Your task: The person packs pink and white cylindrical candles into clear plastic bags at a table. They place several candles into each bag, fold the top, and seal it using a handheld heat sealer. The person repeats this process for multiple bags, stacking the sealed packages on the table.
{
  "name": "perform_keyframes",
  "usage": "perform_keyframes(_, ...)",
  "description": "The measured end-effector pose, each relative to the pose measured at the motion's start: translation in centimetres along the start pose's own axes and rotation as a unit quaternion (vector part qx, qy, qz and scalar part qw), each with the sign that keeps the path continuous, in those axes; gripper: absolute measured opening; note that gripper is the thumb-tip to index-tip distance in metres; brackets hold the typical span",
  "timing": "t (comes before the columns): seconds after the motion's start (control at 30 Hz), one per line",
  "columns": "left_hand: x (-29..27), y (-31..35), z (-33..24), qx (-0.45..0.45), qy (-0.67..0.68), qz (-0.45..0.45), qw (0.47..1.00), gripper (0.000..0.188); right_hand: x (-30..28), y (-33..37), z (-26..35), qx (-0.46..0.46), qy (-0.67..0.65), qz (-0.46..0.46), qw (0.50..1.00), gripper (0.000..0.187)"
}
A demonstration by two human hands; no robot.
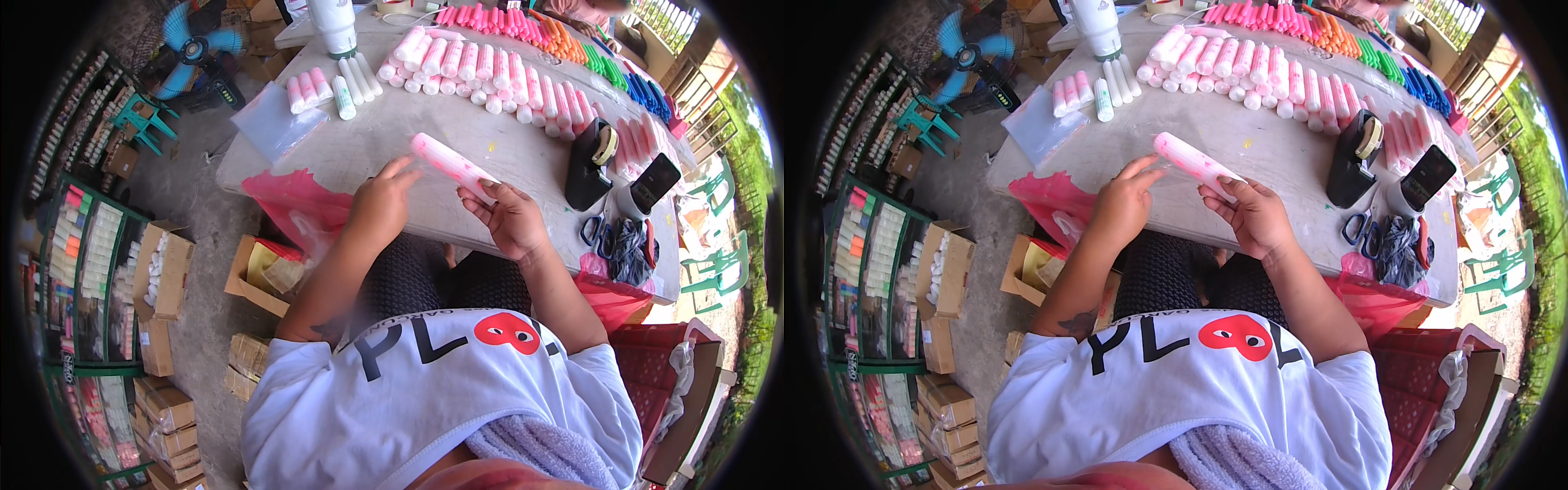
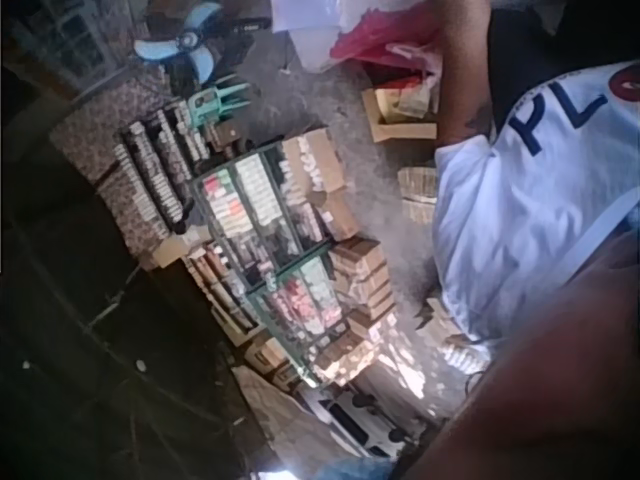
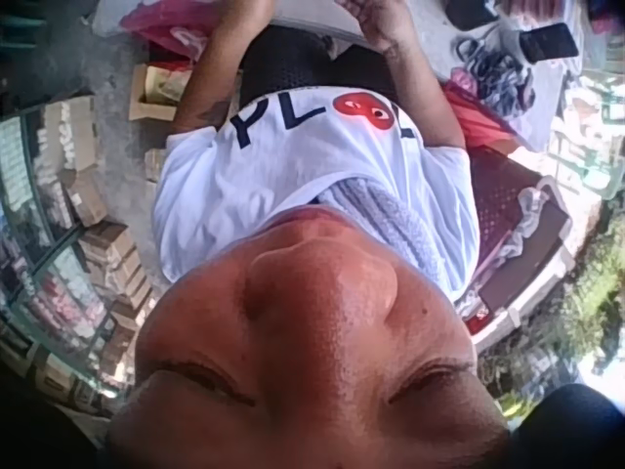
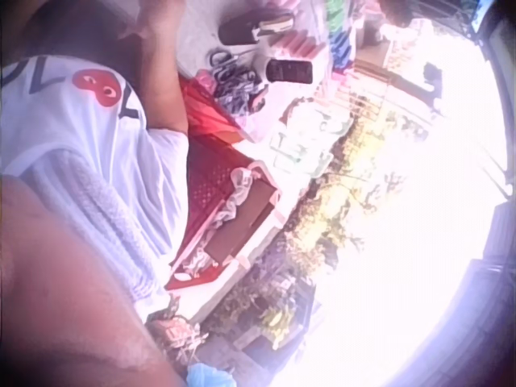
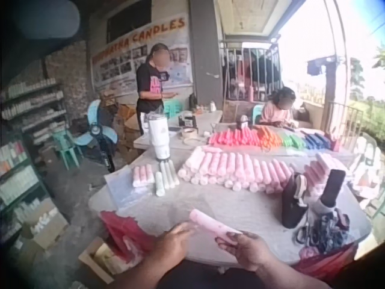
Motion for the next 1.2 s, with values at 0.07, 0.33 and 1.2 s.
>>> perform_keyframes(0.07, -0.1, -0.1, 0.4, -0.038, 0.043, 0.029, 0.998, 0.041, -0.6, 0.6, 1.4, -0.016, 0.054, 0.026, 0.998, 0.033)
perform_keyframes(0.33, 0.3, -1.2, -1.3, -0.022, 0.043, 0.047, 0.998, 0.048, 4.2, 8.5, 6.1, -0.276, 0.519, 0.102, 0.803, 0.035)
perform_keyframes(1.2, 2.9, -0.3, -1.4, 0.069, 0.108, -0.048, 0.991, 0.046, -1.4, -20.4, 13.6, -0.315, 0.8, -0.13, 0.495, 0.076)
Point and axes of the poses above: each hand's wrist, its own y-axis away from the middle knuckle, its own x-axis out of the palm, z = x × y, the point moved 5 cm from there along -y, towards the middle knuckle, and after that the axes turned 12 degrees about -y, right-handed, at the moved point
